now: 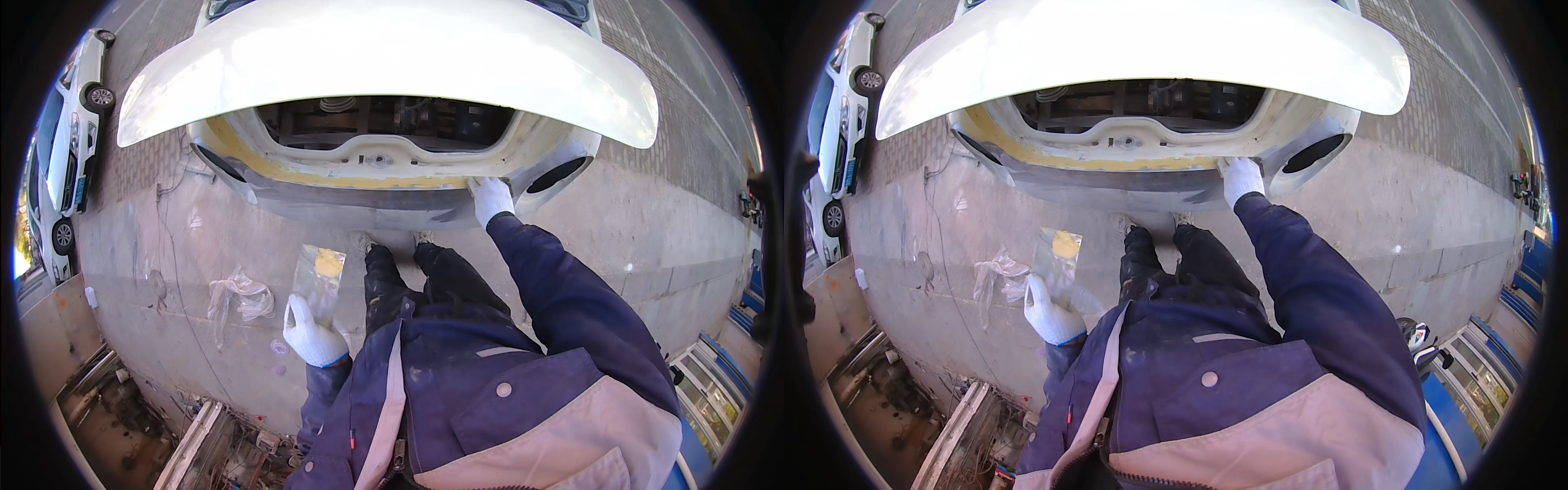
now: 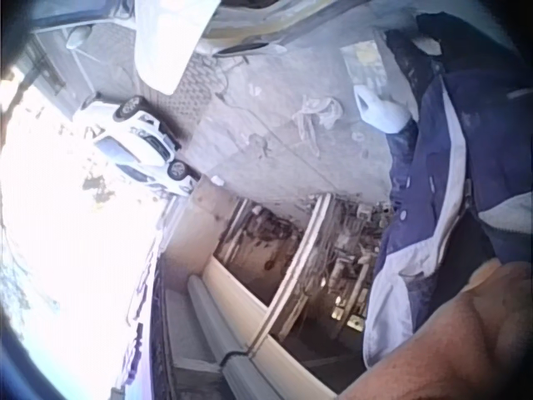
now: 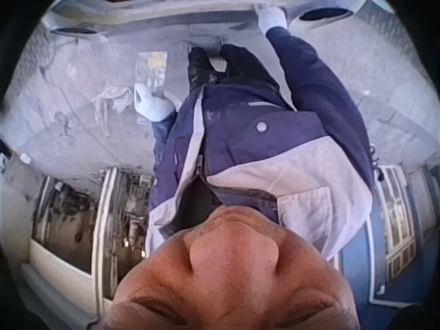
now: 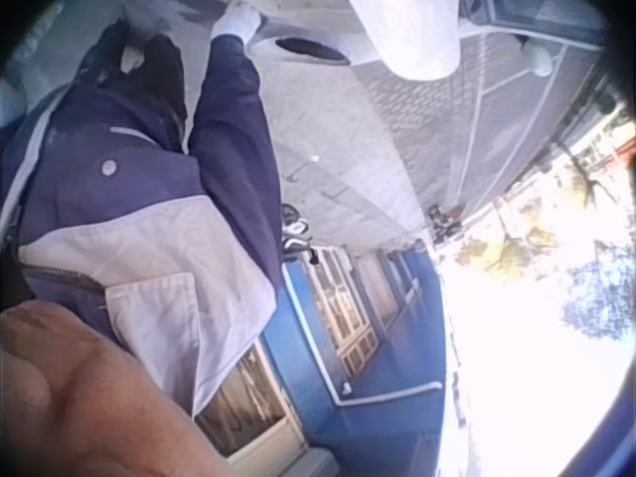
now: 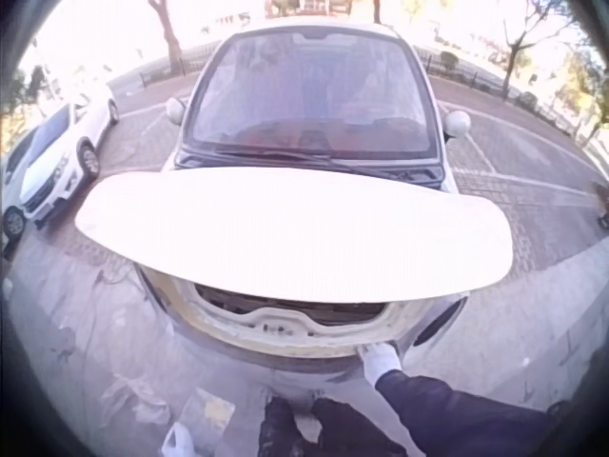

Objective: The person applies a yellow body filler to the front bumper of a white car using a metal putty knife, then scrapes and smooths the surface. They later mix additional filler in a can and continue applying it to the bumper area.

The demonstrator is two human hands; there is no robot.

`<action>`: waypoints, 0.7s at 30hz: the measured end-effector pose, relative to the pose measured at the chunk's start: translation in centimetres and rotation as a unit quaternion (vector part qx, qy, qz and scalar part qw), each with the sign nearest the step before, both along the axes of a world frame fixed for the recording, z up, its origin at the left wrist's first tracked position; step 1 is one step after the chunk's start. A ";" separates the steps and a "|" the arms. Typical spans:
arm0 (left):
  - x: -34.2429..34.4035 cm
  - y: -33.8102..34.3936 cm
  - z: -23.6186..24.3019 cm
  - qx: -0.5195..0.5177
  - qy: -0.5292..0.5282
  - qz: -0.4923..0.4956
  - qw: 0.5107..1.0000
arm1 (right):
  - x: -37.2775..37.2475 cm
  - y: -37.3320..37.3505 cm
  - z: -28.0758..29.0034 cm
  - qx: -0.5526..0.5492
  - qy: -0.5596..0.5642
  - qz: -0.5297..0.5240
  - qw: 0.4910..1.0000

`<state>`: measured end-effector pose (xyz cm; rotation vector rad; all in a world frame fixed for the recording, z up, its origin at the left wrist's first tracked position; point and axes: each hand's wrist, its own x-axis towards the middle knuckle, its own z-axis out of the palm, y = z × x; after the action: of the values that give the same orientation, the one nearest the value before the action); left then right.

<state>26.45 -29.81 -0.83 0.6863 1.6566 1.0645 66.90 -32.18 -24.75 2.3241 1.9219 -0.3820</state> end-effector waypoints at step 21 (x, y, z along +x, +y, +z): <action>-1.1 1.1 -0.9 0.109 0.190 -0.135 0.966 | 0.4 3.4 1.3 -0.087 -0.028 -0.022 0.996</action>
<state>25.36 -28.73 -1.77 1.2891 1.7115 0.9652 67.26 -28.78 -23.41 2.2450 1.7389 -0.4634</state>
